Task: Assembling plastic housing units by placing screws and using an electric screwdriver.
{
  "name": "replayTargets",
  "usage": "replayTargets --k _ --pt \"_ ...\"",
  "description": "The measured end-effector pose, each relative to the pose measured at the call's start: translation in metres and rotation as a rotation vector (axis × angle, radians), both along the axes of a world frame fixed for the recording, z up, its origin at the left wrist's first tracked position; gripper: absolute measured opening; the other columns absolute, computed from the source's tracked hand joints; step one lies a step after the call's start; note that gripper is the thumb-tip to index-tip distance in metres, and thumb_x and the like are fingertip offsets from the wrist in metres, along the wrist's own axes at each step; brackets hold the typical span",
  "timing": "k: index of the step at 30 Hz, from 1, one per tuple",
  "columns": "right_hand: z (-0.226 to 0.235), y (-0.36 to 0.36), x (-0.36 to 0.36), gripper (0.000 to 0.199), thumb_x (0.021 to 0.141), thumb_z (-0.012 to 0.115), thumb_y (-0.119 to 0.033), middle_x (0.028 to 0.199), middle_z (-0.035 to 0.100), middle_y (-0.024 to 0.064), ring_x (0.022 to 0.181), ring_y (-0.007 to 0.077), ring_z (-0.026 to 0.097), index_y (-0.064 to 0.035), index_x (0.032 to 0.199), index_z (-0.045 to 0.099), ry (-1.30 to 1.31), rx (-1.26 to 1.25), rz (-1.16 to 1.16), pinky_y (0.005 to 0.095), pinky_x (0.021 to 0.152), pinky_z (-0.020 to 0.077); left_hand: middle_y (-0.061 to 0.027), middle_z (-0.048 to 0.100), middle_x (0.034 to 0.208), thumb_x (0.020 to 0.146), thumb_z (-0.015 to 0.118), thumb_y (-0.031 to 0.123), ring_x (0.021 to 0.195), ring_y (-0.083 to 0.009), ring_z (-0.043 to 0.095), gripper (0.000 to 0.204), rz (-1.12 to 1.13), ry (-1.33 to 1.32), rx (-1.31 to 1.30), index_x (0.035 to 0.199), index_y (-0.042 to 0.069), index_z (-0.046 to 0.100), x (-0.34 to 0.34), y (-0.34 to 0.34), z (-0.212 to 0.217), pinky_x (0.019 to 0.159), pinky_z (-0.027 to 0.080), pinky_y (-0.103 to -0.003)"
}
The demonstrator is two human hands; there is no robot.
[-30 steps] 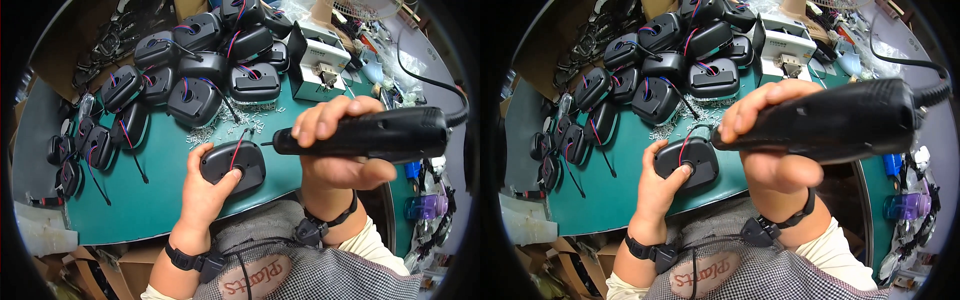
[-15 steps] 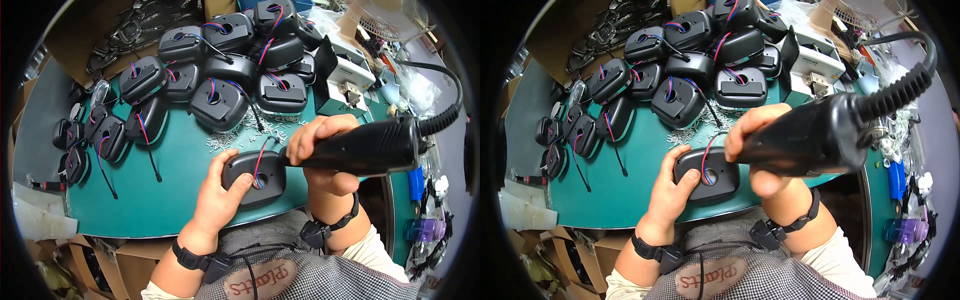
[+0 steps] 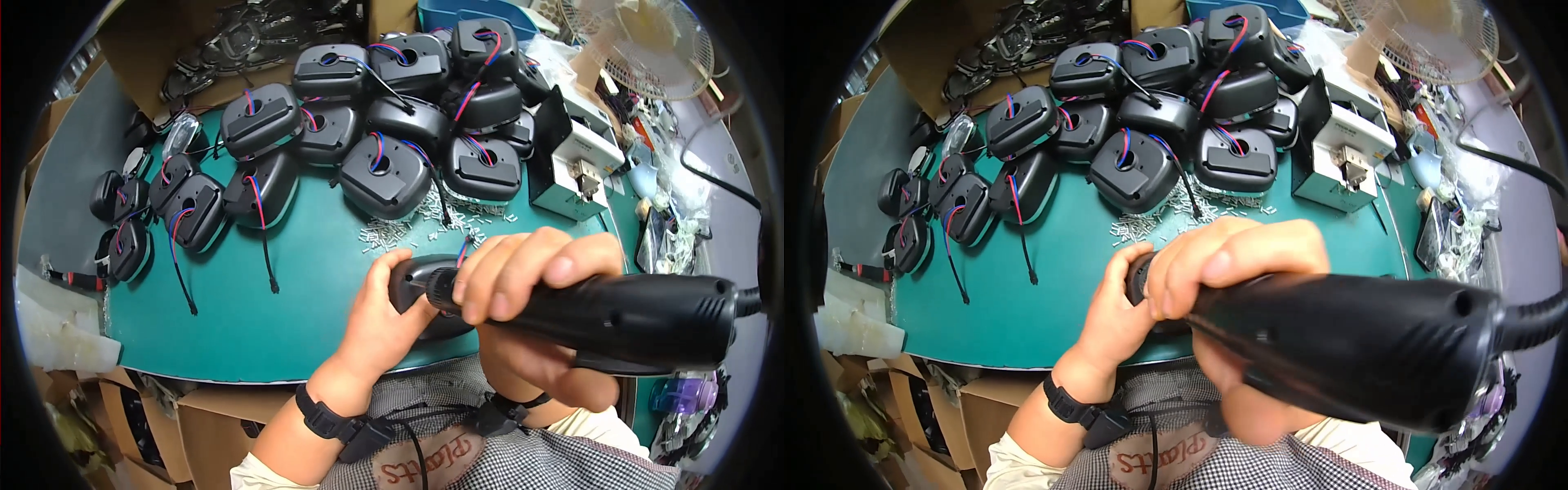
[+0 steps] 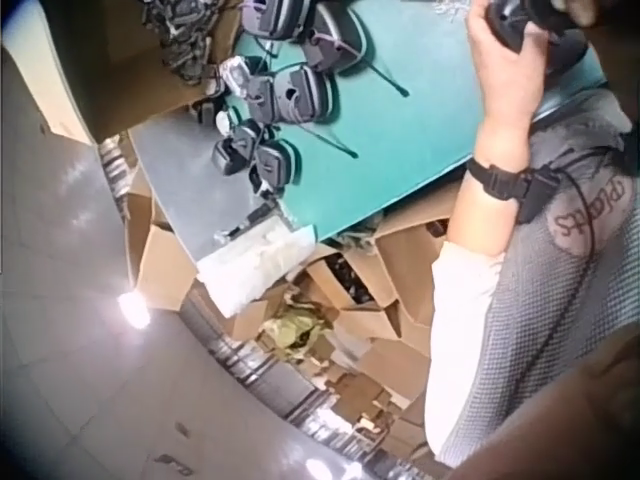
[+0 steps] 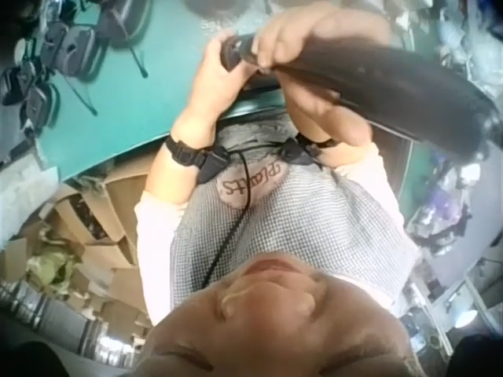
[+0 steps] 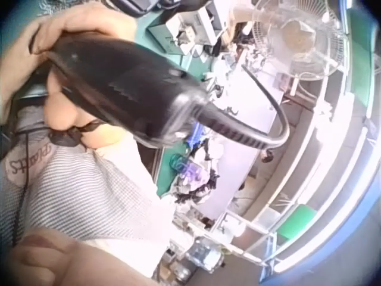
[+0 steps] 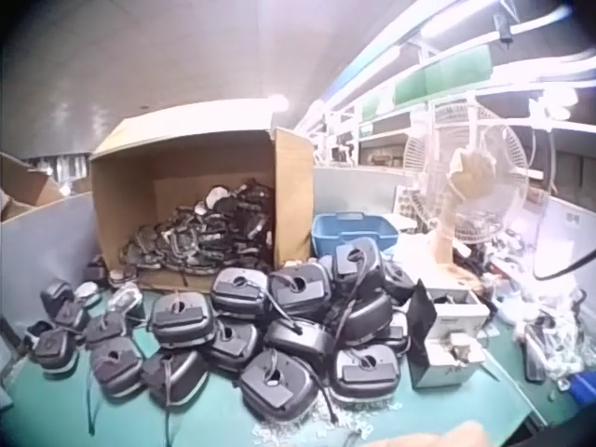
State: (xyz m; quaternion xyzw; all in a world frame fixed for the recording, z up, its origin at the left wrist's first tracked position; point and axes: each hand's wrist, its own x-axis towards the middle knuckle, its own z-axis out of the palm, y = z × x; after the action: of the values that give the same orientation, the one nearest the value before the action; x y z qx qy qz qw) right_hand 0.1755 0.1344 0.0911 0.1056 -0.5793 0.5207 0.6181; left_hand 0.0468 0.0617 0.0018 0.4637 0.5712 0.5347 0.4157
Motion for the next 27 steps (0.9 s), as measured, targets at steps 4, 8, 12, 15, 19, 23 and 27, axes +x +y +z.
replayTargets --k 4,8,12,15,19,23,27 --pt "-0.003 -0.004 -0.009 0.062 0.078 0.080 -0.050 0.078 0.057 0.0113 0.066 0.0236 0.059 -0.0056 0.107 0.047 -0.277 -0.043 0.001 0.0365 0.063 0.0496 -0.0190 0.061 0.115 0.075 0.082 0.017 0.104 -0.0297 0.062 0.064 0.051 0.236 0.086 0.127 0.001 0.046 -0.001 0.000 -0.013 0.092 0.050 -0.038" --pt "-0.005 0.003 -0.011 0.064 0.075 0.082 -0.051 0.076 0.057 0.0112 0.065 0.0235 0.058 -0.0056 0.104 0.048 -0.361 -0.030 0.035 0.0361 0.063 0.0499 -0.0183 0.062 0.110 0.072 0.085 0.019 0.100 -0.0312 0.063 0.065 0.060 0.213 0.119 0.123 0.001 0.048 0.000 0.003 -0.023 0.087 0.051 -0.039" --pt "-0.006 0.002 -0.013 0.070 0.071 0.082 -0.056 0.075 0.058 0.0111 0.063 0.0225 0.058 -0.0037 0.103 0.048 -0.384 -0.074 0.026 0.0349 0.061 0.0505 -0.0168 0.063 0.105 0.072 0.085 0.020 0.095 -0.0308 0.064 0.061 0.057 0.154 0.104 0.118 0.002 0.049 -0.001 0.001 -0.015 0.083 0.052 -0.039" --pt "-0.008 -0.001 -0.014 0.075 0.069 0.082 -0.060 0.074 0.058 0.0112 0.061 0.0216 0.059 -0.0016 0.103 0.050 -0.373 -0.147 -0.011 0.0339 0.058 0.0511 -0.0164 0.064 0.101 0.073 0.085 0.021 0.092 -0.0308 0.064 0.058 0.067 0.201 0.126 0.115 0.002 0.050 -0.001 0.003 -0.012 0.080 0.052 -0.039" --pt "-0.020 0.012 -0.026 0.078 0.069 0.080 -0.063 0.075 0.057 0.0114 0.060 0.0212 0.058 -0.0014 0.104 0.047 -0.236 -0.044 0.067 0.0326 0.056 0.0507 -0.0174 0.063 0.100 0.074 0.084 0.022 0.092 -0.0316 0.064 0.056 0.070 0.206 0.156 0.114 0.003 0.050 0.000 0.003 -0.017 0.080 0.052 -0.039" --pt "-0.028 0.018 -0.028 0.083 0.070 0.075 -0.068 0.075 0.056 0.0117 0.058 0.0208 0.057 -0.0017 0.107 0.041 -0.133 0.015 0.119 0.0303 0.052 0.0501 -0.0166 0.063 0.097 0.074 0.084 0.023 0.088 -0.0302 0.063 0.054 0.067 0.163 0.117 0.111 0.003 0.049 0.001 0.003 -0.011 0.079 0.052 -0.038" --pt "-0.005 0.002 -0.012 0.083 0.075 0.068 -0.072 0.080 0.056 0.0102 0.060 0.0211 0.058 -0.0016 0.113 0.047 -0.136 -0.194 -0.058 0.0352 0.056 0.0506 -0.0145 0.060 0.097 0.074 0.083 0.024 0.087 -0.0237 0.061 0.054 0.016 0.018 -0.022 0.108 0.002 0.047 -0.001 0.008 -0.006 0.079 0.051 -0.036"
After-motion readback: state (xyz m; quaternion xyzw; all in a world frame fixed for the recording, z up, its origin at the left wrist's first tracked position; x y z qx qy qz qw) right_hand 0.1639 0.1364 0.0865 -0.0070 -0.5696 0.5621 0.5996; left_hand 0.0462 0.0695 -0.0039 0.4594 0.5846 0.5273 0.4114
